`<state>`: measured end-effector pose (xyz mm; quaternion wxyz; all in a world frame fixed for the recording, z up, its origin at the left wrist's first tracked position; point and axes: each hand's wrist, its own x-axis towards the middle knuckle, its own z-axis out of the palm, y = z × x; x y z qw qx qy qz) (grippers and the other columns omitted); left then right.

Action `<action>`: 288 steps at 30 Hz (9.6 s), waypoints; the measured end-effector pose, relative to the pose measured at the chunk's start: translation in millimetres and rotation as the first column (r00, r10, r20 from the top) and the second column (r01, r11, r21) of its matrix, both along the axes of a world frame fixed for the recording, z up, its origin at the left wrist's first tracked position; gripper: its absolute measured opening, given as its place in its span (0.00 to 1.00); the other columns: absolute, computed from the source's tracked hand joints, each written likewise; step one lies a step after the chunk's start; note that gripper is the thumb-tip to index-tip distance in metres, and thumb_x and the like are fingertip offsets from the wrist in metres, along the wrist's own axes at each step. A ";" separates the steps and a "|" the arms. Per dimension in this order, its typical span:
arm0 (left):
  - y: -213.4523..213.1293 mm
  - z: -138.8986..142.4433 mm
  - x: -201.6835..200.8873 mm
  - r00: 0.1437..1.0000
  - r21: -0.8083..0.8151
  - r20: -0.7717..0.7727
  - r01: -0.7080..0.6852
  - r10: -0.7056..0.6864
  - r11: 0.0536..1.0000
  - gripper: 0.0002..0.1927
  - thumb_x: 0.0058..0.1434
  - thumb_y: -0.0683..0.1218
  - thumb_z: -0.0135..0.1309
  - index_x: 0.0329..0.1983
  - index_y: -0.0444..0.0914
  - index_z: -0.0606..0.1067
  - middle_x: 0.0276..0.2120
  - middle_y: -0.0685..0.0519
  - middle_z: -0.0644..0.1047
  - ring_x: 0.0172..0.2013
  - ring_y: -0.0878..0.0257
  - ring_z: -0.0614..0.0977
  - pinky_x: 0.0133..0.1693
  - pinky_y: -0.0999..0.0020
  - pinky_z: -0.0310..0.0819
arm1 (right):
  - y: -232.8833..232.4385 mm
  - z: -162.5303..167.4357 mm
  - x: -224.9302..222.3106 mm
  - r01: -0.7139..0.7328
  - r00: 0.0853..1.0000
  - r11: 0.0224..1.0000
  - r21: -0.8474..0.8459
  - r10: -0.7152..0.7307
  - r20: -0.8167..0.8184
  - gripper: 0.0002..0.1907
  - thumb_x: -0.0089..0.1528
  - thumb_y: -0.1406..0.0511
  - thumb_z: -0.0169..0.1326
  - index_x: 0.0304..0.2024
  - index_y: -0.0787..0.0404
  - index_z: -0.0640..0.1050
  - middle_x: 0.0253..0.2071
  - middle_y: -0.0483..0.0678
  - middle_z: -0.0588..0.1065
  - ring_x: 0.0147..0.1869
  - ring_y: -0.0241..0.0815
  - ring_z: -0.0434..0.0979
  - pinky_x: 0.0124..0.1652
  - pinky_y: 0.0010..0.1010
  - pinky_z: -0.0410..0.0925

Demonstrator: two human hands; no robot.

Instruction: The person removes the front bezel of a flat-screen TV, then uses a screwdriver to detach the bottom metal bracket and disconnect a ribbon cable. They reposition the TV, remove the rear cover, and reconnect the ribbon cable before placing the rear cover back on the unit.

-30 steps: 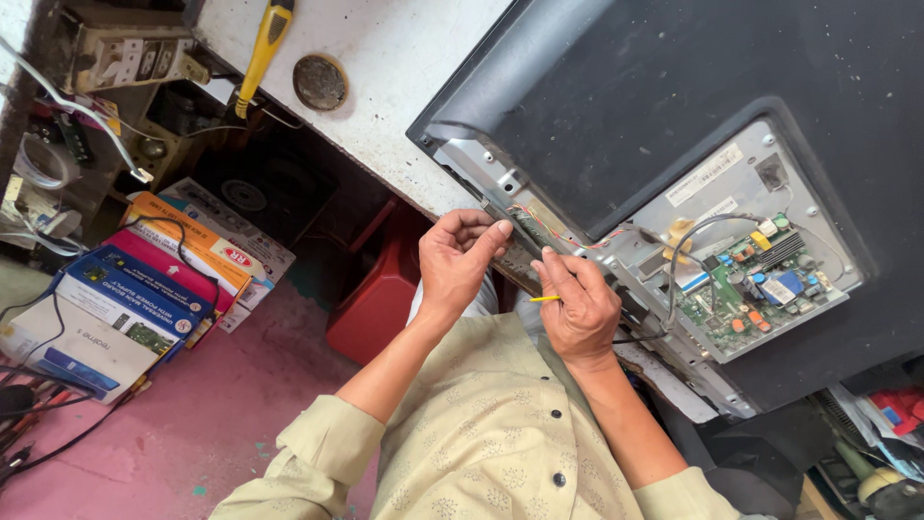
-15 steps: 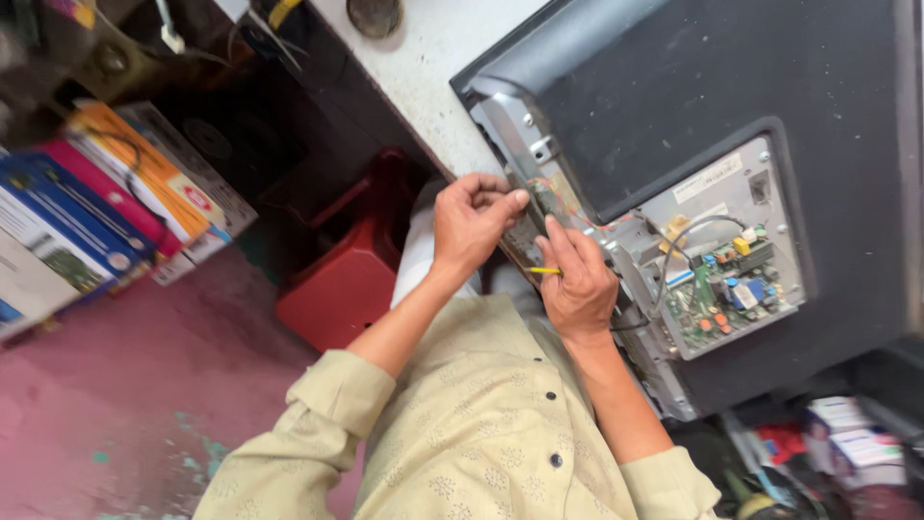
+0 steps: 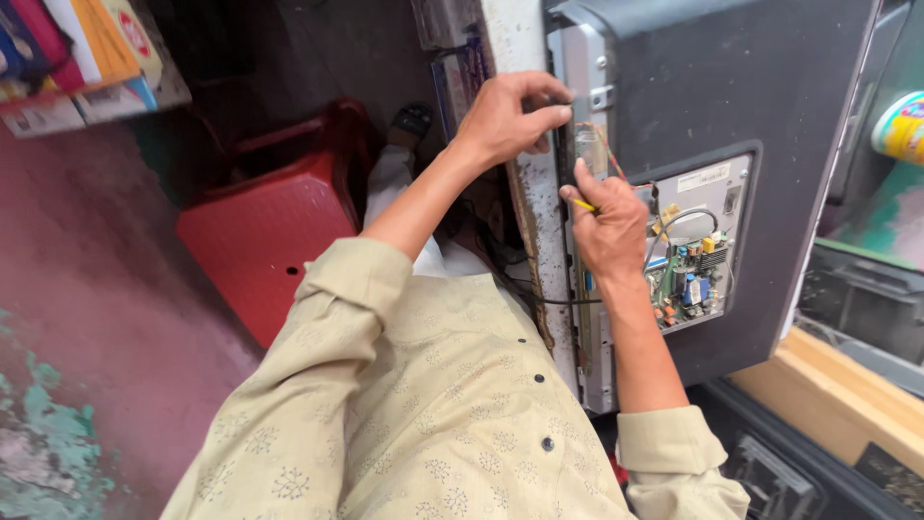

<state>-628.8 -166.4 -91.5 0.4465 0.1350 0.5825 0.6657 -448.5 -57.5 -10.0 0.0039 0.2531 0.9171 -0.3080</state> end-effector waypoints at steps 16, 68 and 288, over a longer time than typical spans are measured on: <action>12.6 -10.4 1.6 0.998 0.043 0.023 -0.061 0.060 0.997 0.08 0.51 0.43 0.59 0.29 0.32 0.75 0.27 0.53 0.83 0.20 0.65 0.86 0.20 0.71 0.83 | 20.0 6.5 -14.4 0.074 0.973 0.990 -0.120 -0.046 0.224 0.12 0.62 0.66 0.68 0.48 0.61 0.84 0.23 0.45 0.76 0.27 0.26 0.65 0.29 0.27 0.61; -18.0 -4.6 -12.7 0.993 0.167 0.111 0.027 -0.046 0.986 0.13 0.58 0.45 0.63 0.42 0.31 0.81 0.19 0.50 0.80 0.14 0.65 0.82 0.16 0.71 0.76 | -4.0 6.3 -14.6 -0.044 0.998 0.994 0.101 0.039 0.056 0.19 0.59 0.66 0.67 0.54 0.58 0.83 0.24 0.46 0.75 0.27 0.33 0.72 0.31 0.28 0.66; 38.2 73.8 165.1 0.614 -0.223 -0.732 0.194 -0.295 0.955 0.09 0.61 0.43 0.59 0.30 0.35 0.71 0.28 0.45 0.75 0.32 0.45 0.79 0.35 0.53 0.72 | 36.8 2.1 112.9 0.538 0.744 0.599 -0.593 -0.668 0.001 0.09 0.61 0.63 0.65 0.39 0.63 0.87 0.26 0.36 0.78 0.28 0.22 0.69 0.28 0.19 0.65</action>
